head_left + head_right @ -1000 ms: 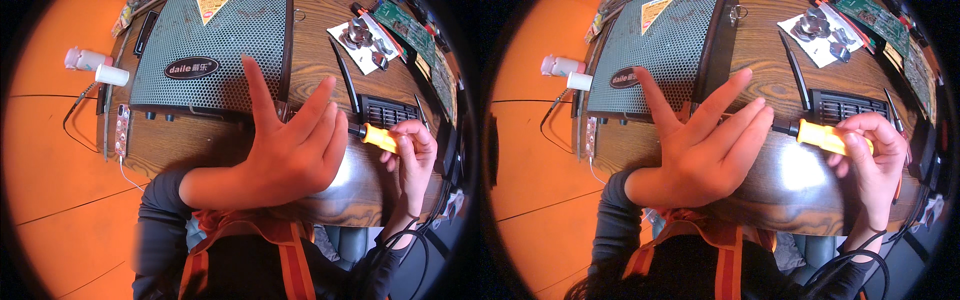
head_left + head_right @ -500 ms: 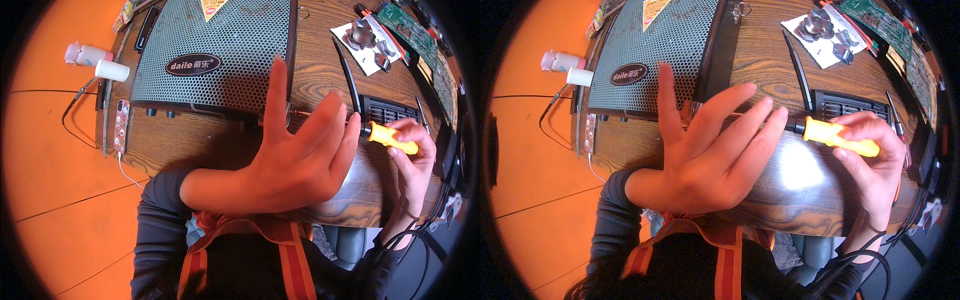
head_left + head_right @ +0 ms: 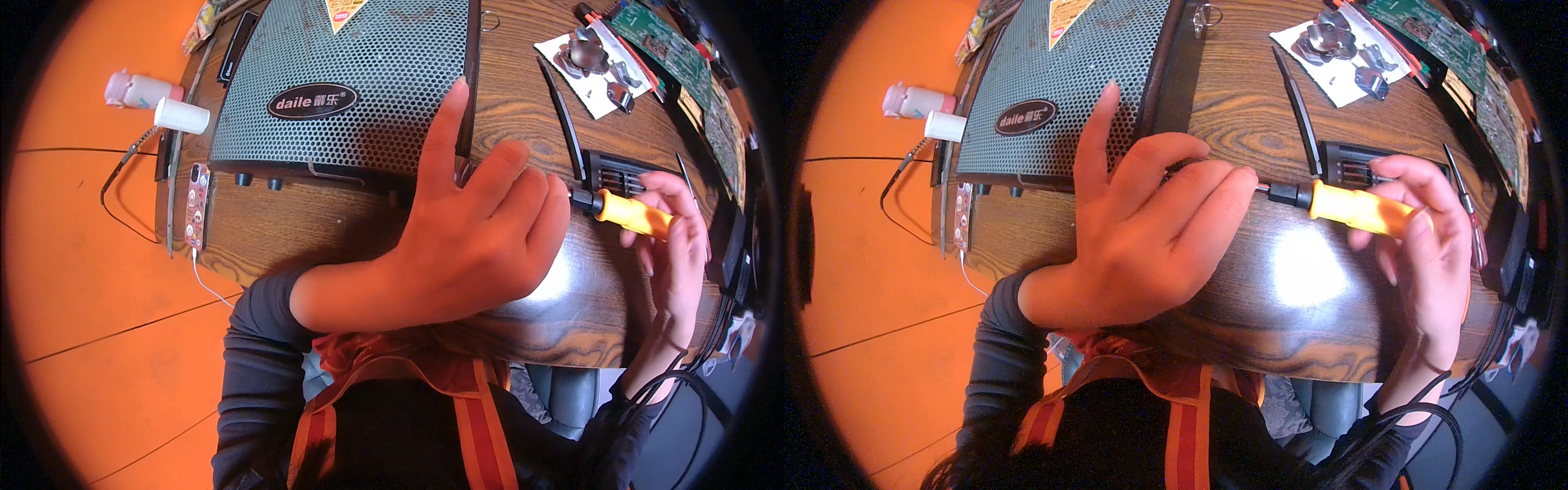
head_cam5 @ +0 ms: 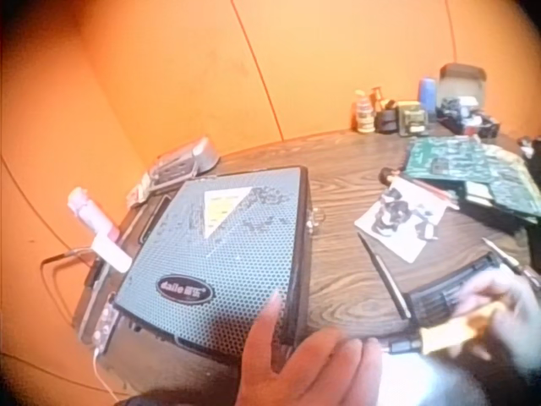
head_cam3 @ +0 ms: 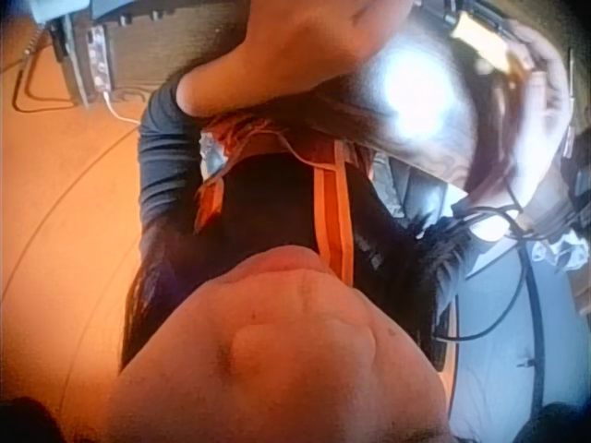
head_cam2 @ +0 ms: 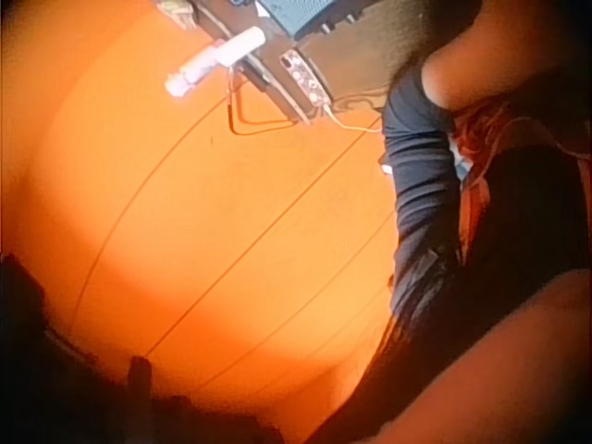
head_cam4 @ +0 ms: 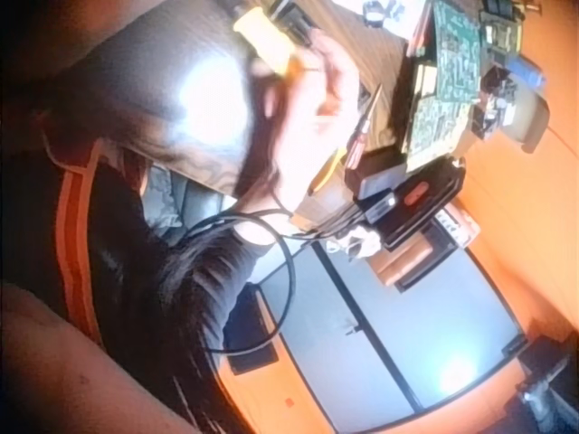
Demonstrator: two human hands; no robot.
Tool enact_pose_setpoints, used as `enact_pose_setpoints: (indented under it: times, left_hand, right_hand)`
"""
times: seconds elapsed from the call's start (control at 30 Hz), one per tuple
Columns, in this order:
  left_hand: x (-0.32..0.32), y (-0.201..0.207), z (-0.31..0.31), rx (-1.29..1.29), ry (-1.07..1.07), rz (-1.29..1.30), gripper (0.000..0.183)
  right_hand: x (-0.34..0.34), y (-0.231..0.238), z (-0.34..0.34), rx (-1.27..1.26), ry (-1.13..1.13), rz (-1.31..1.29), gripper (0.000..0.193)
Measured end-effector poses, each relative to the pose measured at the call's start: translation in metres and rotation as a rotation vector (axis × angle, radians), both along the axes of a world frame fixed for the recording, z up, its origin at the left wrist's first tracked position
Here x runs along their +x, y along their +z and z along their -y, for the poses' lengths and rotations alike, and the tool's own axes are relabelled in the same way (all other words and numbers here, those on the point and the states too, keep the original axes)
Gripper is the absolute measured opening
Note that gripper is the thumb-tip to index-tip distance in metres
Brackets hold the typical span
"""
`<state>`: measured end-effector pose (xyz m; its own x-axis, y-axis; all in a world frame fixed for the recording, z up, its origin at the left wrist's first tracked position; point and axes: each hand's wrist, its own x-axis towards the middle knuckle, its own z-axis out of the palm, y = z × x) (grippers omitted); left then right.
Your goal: The person uses a screwdriver to remove screws from the bottom and front grille of a portable speaker. They then remove the grille to expose the internal speaker cone and continue unscrewing components inside.
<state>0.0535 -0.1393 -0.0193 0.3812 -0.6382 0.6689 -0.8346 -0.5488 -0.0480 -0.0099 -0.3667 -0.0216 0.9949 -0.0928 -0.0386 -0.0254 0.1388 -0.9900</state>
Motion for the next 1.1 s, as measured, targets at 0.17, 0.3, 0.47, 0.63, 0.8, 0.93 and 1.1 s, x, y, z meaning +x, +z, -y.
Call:
enact_pose_setpoints:
  times: [0.17, 0.3, 0.47, 0.63, 0.8, 0.93, 1.1]
  left_hand:
    - [0.001, 0.004, -0.001, 0.043, 0.017, -0.038, 0.018]
    - [0.001, 0.006, -0.003, 0.077, 0.022, -0.121, 0.015]
    - [0.003, 0.015, -0.008, 0.014, -0.053, -0.174, 0.018]
    - [0.017, 0.035, -0.045, -0.212, 0.006, -0.392, 0.027]
    - [0.002, 0.020, -0.055, -0.038, 0.129, -0.293, 0.046]
    - [0.004, 0.012, -0.058, -0.074, 0.104, -0.293, 0.050]
    - [0.006, 0.013, -0.058, -0.086, 0.067, -0.301, 0.049]
  right_hand:
    - [0.004, 0.002, -0.001, -0.189, 0.025, 0.043, 0.023]
    - [0.005, 0.007, -0.005, -0.184, -0.066, 0.012, 0.018]
    - [0.003, 0.003, -0.004, -0.010, 0.055, -0.195, 0.015]
    - [0.000, -0.010, -0.002, -0.179, -0.101, 0.072, 0.025]
    - [0.003, -0.013, 0.002, 0.106, -0.030, -0.066, 0.038]
    - [0.007, -0.016, -0.003, -0.095, -0.084, 0.132, 0.053]
    - [0.004, -0.014, -0.005, -0.073, -0.013, 0.130, 0.056]
